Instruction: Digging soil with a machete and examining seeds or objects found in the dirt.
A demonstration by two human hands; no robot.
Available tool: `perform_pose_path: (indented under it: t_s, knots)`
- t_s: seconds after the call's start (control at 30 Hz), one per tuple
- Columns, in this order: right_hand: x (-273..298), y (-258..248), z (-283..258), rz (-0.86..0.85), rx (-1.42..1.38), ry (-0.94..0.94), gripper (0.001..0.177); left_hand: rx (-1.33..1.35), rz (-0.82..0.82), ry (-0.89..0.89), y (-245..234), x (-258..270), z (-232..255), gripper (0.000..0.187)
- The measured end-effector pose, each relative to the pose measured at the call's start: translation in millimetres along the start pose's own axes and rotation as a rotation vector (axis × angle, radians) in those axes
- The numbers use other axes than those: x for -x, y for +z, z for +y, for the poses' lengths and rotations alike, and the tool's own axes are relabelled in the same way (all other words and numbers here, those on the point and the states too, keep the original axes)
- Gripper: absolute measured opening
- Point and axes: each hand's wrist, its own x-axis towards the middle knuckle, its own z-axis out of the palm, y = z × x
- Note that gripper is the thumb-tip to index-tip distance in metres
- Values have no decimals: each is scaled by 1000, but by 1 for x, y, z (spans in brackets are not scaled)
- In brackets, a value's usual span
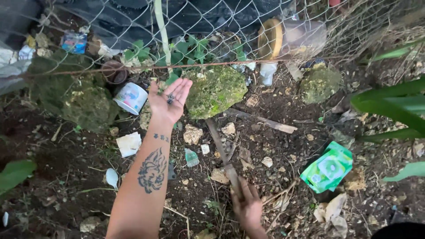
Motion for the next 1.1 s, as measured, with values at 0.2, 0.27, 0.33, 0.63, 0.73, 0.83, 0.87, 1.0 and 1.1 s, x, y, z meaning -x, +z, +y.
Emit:
perform_pose_path:
  t_s: [0.2,0.27,0.33,0.63,0.73,0.83,0.87,1.0,1.1]
  knots:
    - [-27,-36,-60,-21,-75,-30,45,-28,50,34,33,24,-16,95]
    - [-27,-60,-52,-117,-36,41,46,-12,67,30,43,39,-29,95]
    - [-28,-64,-58,-183,-26,124,46,-35,68,22,55,43,-27,95]
    - [-18,-48,-56,-164,101,45,53,-19,52,75,-12,6,20,93]
    - [-15,-20,-39,-288,347,-26,68,5,45,94,-25,2,38,93]
    - [-57,1,-29,-378,493,-64,52,20,64,108,-24,7,47,92]
    - [-84,1,-39,-281,427,-164,52,16,65,97,-23,9,47,91]
    - [-209,28,-89,-189,491,-464,80,-33,50,70,-14,19,55,89]
    - [-269,51,-109,-243,561,-489,96,-128,40,27,-40,10,65,83]
